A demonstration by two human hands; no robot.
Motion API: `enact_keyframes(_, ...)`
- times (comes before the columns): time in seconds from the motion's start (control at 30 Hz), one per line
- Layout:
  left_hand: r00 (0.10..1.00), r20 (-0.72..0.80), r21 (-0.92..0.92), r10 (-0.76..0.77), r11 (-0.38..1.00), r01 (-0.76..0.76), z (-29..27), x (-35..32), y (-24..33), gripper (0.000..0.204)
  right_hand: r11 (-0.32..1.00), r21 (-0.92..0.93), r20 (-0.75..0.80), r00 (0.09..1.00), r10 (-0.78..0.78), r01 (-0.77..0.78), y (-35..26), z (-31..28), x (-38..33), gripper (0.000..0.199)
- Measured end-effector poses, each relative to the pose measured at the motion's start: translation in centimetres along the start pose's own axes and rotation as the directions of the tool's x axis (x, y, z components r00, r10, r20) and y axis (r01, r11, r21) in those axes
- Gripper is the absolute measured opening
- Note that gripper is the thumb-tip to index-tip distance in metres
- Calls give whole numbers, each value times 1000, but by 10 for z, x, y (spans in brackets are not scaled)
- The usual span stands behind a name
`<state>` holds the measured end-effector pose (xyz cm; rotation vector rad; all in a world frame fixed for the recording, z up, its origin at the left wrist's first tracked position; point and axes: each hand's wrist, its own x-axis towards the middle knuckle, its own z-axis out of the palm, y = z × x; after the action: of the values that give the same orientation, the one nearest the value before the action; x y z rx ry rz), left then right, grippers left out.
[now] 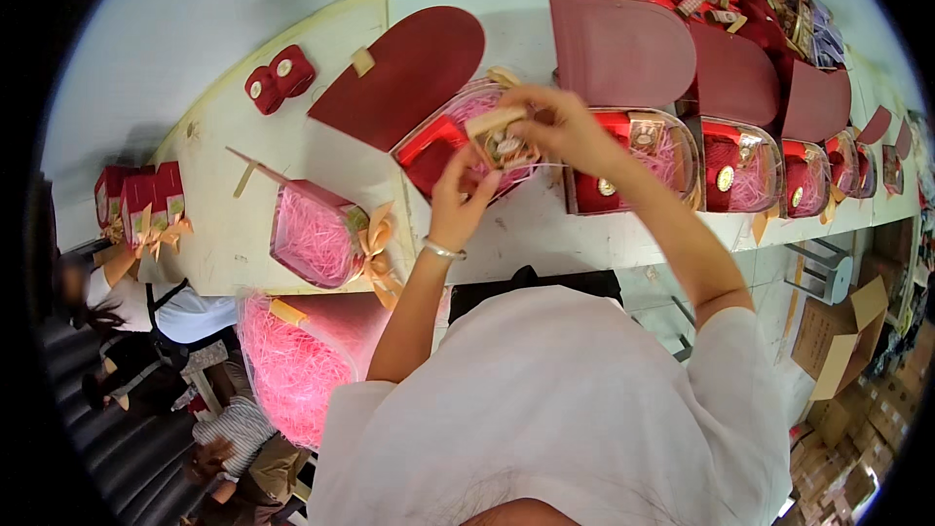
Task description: The person places pink shredded paper into red heart-shaped boxes, then adds small red and gold-wrapped items and closes the lids. The process is repeated for multiple boxes on a white table.
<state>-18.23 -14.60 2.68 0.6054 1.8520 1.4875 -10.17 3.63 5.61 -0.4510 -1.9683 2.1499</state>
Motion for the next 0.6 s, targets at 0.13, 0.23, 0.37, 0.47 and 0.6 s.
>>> enact_keyframes(0.13, 984, -35, -205, -173, 965, 163, -8, -4, -30, 33, 975, 93, -26, 978, 205, -202, 42, 37, 2, 26)
enact_keyframes(0.23, 943, -212, 446, 258, 884, -142, -15, -2, -49, 39, 972, 0, -84, 968, 235, -236, 74, 39, 7, 29)
enact_keyframes(0.37, 956, -33, 868, 293, 483, -118, -26, 3, -55, 64, 993, -114, -265, 964, -13, -18, 143, 18, 48, 31)
enact_keyframes(0.47, 973, 53, 879, 227, 452, -153, -36, 2, -72, 74, 973, -139, -247, 958, 145, -183, 136, 38, 61, 31)
enact_keyframes(0.6, 967, 135, 879, 214, 425, -217, -48, 2, -74, 79, 959, -250, -280, 958, 60, -133, 169, 40, 77, 30)
